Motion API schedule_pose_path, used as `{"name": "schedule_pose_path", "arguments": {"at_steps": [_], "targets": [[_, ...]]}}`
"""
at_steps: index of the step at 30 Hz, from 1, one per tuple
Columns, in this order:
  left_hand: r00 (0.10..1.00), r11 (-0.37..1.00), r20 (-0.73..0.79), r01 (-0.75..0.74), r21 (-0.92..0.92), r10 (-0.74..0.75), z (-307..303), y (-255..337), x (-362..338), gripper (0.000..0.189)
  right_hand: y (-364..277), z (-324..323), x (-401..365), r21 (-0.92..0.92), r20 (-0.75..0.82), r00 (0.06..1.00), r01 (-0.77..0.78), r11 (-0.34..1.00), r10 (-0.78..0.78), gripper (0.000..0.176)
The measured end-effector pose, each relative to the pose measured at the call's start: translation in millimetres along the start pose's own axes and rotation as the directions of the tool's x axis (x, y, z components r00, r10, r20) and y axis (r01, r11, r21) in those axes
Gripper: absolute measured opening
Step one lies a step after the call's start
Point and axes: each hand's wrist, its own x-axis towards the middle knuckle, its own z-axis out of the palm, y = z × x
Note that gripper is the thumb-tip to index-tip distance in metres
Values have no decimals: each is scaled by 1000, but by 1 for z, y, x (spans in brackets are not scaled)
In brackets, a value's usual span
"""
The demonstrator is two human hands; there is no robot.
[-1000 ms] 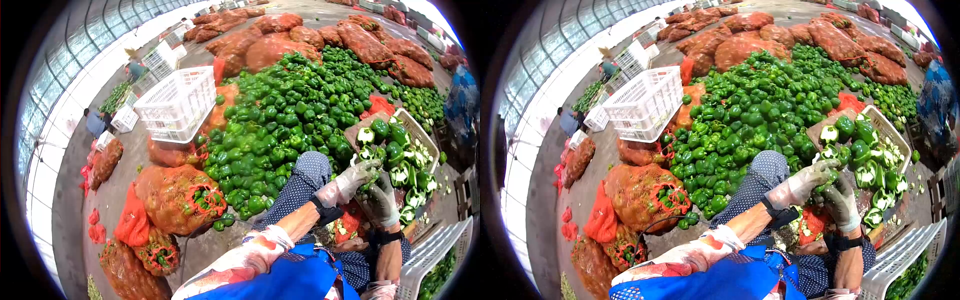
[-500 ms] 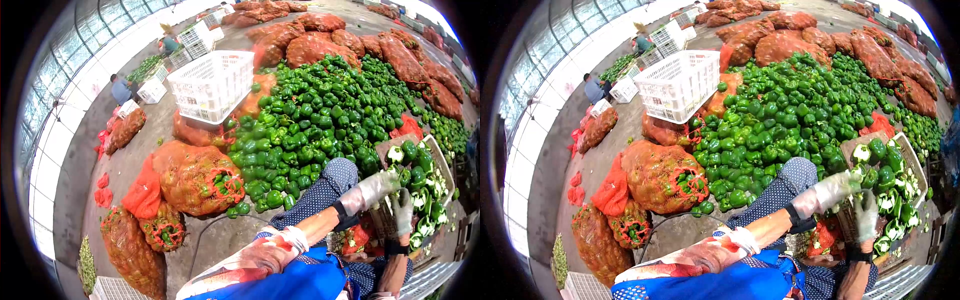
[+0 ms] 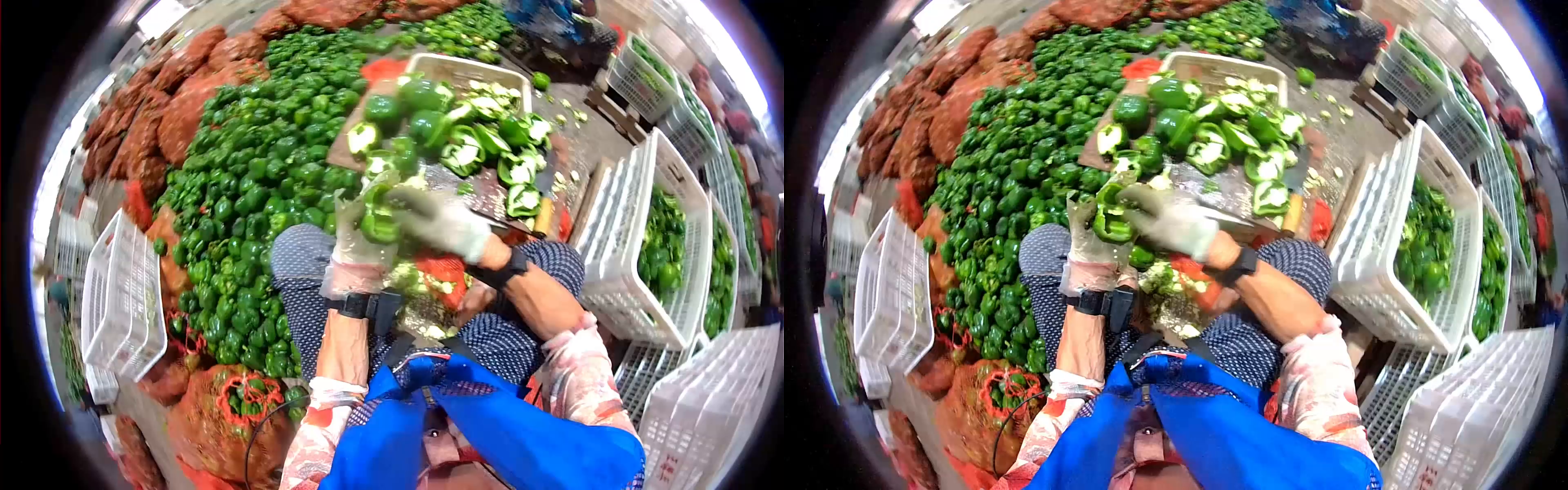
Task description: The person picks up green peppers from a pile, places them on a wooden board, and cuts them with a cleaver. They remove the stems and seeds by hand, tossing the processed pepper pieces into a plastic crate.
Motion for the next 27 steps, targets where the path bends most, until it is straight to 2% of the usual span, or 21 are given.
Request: {"name": "schedule_pose_path", "arguments": {"at_steps": [2, 3, 5, 6, 8, 9, 10, 11, 12, 13, 14, 15, 17, 18, 19, 20, 21, 22, 23, 25, 27], "targets": [[992, 849, 64, -130, 512, 113, 14, -10, 0, 46, -5, 5, -1, -320, 15, 998, -54, 946, 62, 28], [996, 948, -47, -58, 312, 77, 20, -22, 0, 45, 7, 8, 0, -208, -60, 997, -69, 976, 58, 22], [997, 988, -72, 36, 150, -25, 16, -30, 3, 46, 5, 3, 0, -242, -76, 996, -67, 968, 50, 19], [993, 994, -85, 82, 66, -76, 14, -34, 4, 46, 2, -4, -4, -225, -50, 985, -174, 959, 167, 22], [982, 998, -181, 52, -33, -57, 30, -28, 0, 50, 21, -11, -7, -31, -210, 977, 33, 999, -39, 27], [970, 996, -242, -6, -87, -15, 44, -25, -3, 53, 26, -18, -12, 324, -143, 976, -113, 939, 166, 32], [987, 969, -104, 94, -230, -121, 34, -19, 2, 55, 20, -30, -17, 629, -69, 929, -243, 738, 364, 37], [984, 966, -139, 70, -249, -107, 29, -21, 2, 53, 24, -32, -19, 418, -163, 961, -138, 898, 224, 37], [987, 971, -137, 50, -232, -84, 26, -22, 3, 52, 29, -33, -22, 168, -252, 965, -35, 985, 77, 38], [990, 976, -129, 34, -215, -63, 21, -21, 7, 51, 42, -27, -24, -151, -298, 935, 150, 977, -189, 39], [988, 962, -120, 61, -266, -95, 10, -25, 12, 54, 32, -25, -30, -133, -219, 975, 6, 991, -35, 42], [978, 969, -204, -3, -247, -49, -4, -33, 20, 57, 22, -25, -29, 32, -84, 996, -3, 999, 5, 43], [989, 993, -147, -8, -122, -10, 8, -33, 16, 58, 9, -19, -32, -234, -46, 999, -4, 972, -7, 45], [986, 979, -140, 62, -195, -90, 14, -33, 18, 62, 11, -13, -32, -343, -36, 999, 20, 939, -35, 46], [987, 981, -70, 135, -139, -146, 21, -36, 8, 69, 23, -12, -31, -58, -58, 998, -22, 998, 18, 46], [989, 975, -25, 137, -174, -144, 26, -33, 7, 69, 33, -18, -30, 226, -64, 996, -54, 973, 70, 46], [991, 968, 22, 135, -211, -134, 31, -31, 8, 70, 40, -25, -30, 487, -52, 992, -76, 870, 116, 46], [990, 959, 67, 134, -248, -121, 33, -30, 10, 71, 27, -43, -36, 816, 18, 981, -127, 564, 195, 47], [994, 988, 36, 111, -108, -108, 30, -28, 12, 77, 10, -56, -43, 946, 14, 972, -89, 312, 234, 48], [988, 959, 32, 154, -239, -151, 18, -30, 15, 83, -7, -67, -56, 995, -6, 981, -12, 96, 192, 51], [982, 956, 51, 187, -226, -180, 19, -34, 10, 84, 22, -61, -48, 916, 115, 956, -207, 345, 269, 49]]}}
